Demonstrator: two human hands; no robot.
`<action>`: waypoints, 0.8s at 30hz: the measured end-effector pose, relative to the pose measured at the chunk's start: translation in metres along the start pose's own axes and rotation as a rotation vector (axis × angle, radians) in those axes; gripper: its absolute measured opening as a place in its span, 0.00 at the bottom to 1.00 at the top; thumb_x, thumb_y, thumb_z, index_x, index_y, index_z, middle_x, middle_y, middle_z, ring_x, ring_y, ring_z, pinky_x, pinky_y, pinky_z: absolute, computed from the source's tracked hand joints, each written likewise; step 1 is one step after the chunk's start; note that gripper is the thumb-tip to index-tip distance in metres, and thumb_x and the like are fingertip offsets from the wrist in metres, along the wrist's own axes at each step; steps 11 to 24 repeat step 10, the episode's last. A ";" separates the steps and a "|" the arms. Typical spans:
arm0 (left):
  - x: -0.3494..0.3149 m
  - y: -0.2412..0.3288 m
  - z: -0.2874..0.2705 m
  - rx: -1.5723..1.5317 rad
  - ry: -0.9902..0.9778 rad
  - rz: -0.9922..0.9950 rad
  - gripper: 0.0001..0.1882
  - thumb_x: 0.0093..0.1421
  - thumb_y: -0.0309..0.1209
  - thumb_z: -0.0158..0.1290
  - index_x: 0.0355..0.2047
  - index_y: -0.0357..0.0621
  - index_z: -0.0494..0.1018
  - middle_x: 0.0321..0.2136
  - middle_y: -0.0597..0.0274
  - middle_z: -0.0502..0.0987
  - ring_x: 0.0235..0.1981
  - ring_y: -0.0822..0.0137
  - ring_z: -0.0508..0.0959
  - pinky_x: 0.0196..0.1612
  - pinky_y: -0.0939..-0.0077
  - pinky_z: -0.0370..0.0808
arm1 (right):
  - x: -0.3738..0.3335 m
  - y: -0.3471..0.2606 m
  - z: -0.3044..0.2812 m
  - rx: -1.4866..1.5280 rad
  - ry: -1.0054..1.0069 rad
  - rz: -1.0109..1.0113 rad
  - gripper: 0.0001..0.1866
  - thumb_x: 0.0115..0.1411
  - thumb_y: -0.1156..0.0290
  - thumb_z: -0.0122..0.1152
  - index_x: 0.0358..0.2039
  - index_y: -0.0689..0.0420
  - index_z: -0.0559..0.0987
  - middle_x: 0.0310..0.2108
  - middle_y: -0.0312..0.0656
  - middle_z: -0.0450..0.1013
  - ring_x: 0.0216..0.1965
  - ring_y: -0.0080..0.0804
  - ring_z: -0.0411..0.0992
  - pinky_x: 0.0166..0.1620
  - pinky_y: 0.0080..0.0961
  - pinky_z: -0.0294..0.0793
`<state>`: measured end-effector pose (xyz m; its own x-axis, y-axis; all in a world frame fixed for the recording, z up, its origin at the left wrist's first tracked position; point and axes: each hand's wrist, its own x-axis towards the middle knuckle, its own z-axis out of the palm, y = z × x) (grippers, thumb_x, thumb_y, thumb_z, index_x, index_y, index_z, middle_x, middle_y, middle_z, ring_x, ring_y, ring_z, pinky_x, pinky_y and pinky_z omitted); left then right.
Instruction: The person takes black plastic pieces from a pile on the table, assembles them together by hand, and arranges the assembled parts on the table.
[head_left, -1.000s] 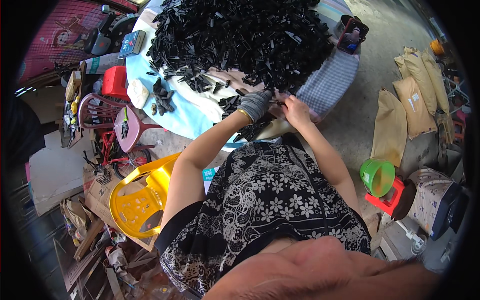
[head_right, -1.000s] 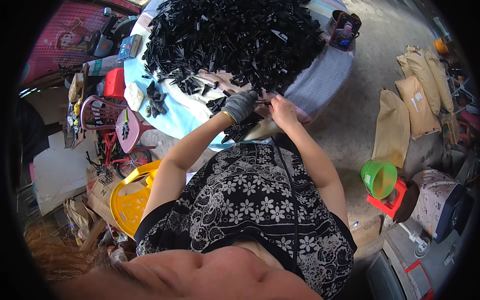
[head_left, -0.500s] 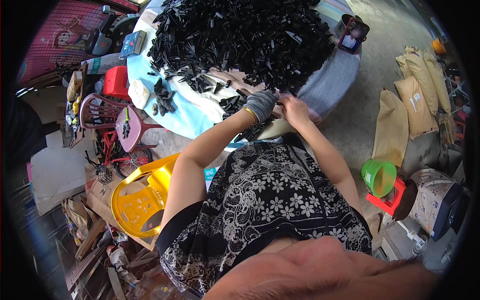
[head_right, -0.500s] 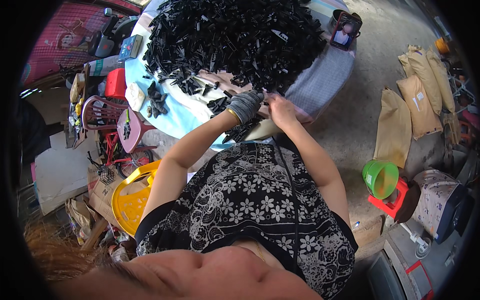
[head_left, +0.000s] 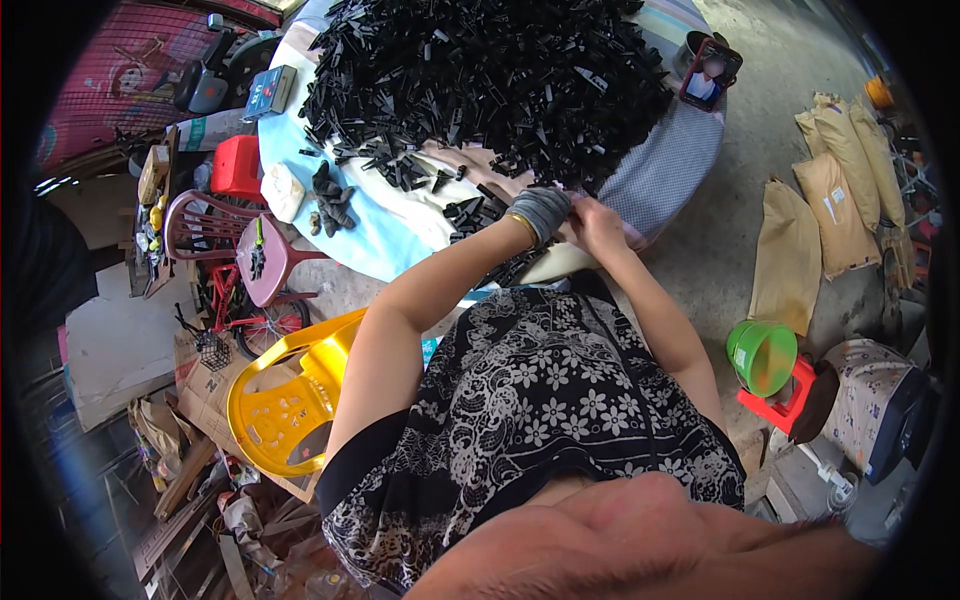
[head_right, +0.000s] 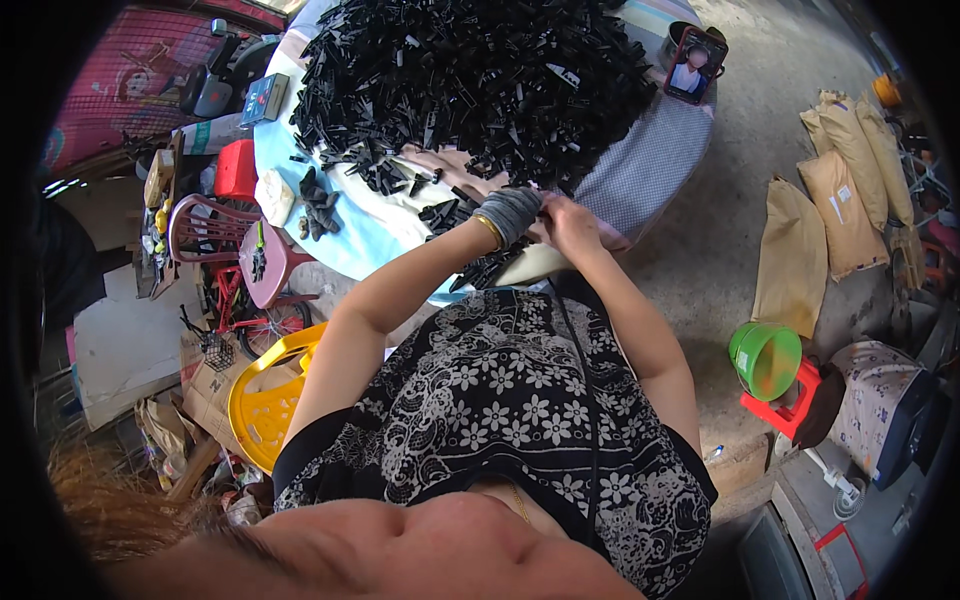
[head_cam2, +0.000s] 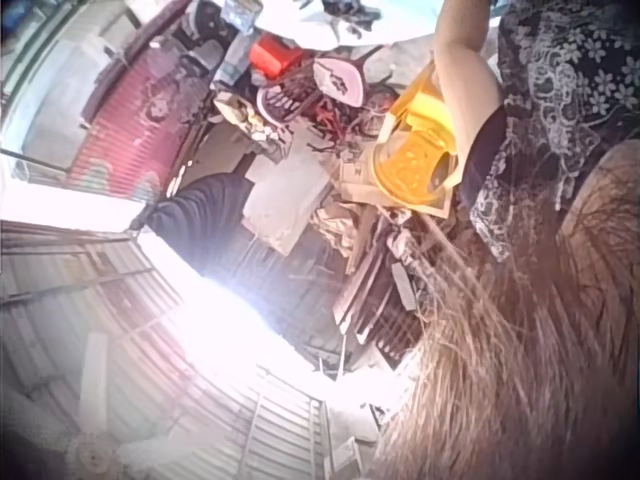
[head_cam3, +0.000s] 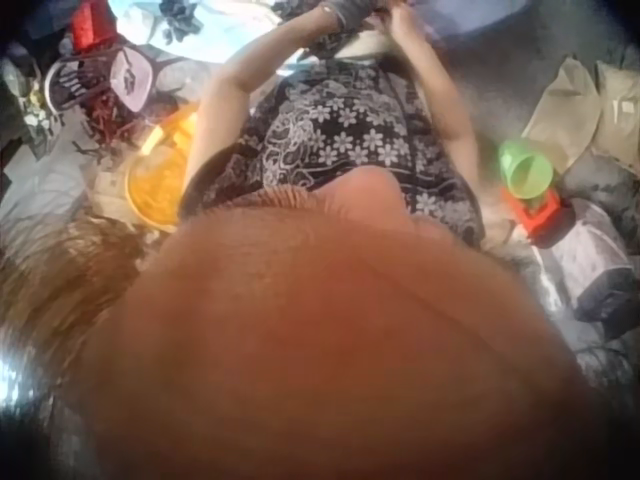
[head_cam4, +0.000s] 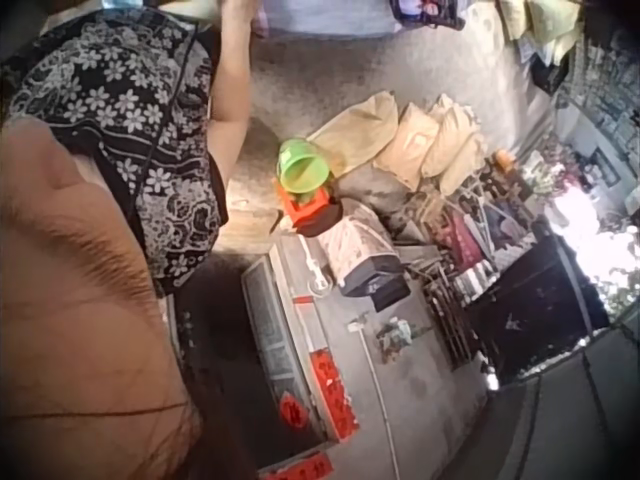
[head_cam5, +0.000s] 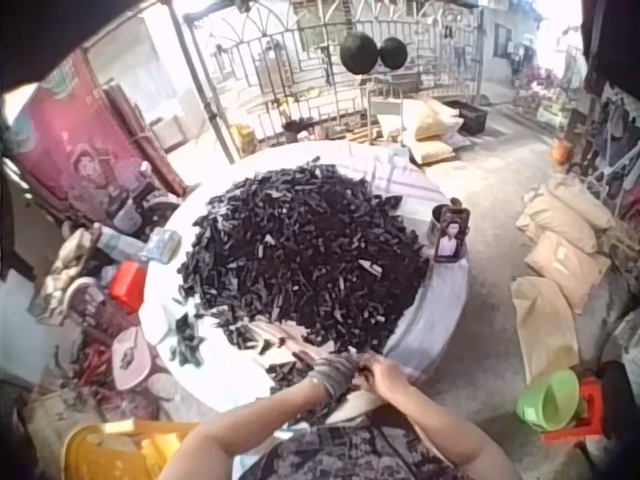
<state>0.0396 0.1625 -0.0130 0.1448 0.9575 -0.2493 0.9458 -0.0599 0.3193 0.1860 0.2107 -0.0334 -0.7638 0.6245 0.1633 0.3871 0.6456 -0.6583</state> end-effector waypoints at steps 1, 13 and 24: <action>0.004 0.005 -0.001 0.070 -0.053 -0.015 0.13 0.54 0.34 0.49 0.40 0.45 0.72 0.33 0.53 0.77 0.37 0.56 0.78 0.39 0.62 0.75 | 0.000 0.006 0.005 -0.039 0.035 -0.051 0.12 0.47 0.71 0.60 0.33 0.62 0.75 0.31 0.48 0.73 0.31 0.48 0.72 0.34 0.36 0.73; 0.011 0.011 0.008 0.234 -0.119 0.051 0.19 0.53 0.33 0.51 0.46 0.48 0.67 0.36 0.53 0.77 0.38 0.54 0.78 0.39 0.60 0.75 | -0.011 0.019 0.005 0.007 0.098 -0.138 0.13 0.47 0.74 0.59 0.36 0.59 0.76 0.33 0.48 0.73 0.31 0.46 0.73 0.34 0.34 0.74; 0.011 0.011 0.008 0.234 -0.119 0.051 0.19 0.53 0.33 0.51 0.46 0.48 0.67 0.36 0.53 0.77 0.38 0.54 0.78 0.39 0.60 0.75 | -0.011 0.019 0.005 0.007 0.098 -0.138 0.13 0.47 0.74 0.59 0.36 0.59 0.76 0.33 0.48 0.73 0.31 0.46 0.73 0.34 0.34 0.74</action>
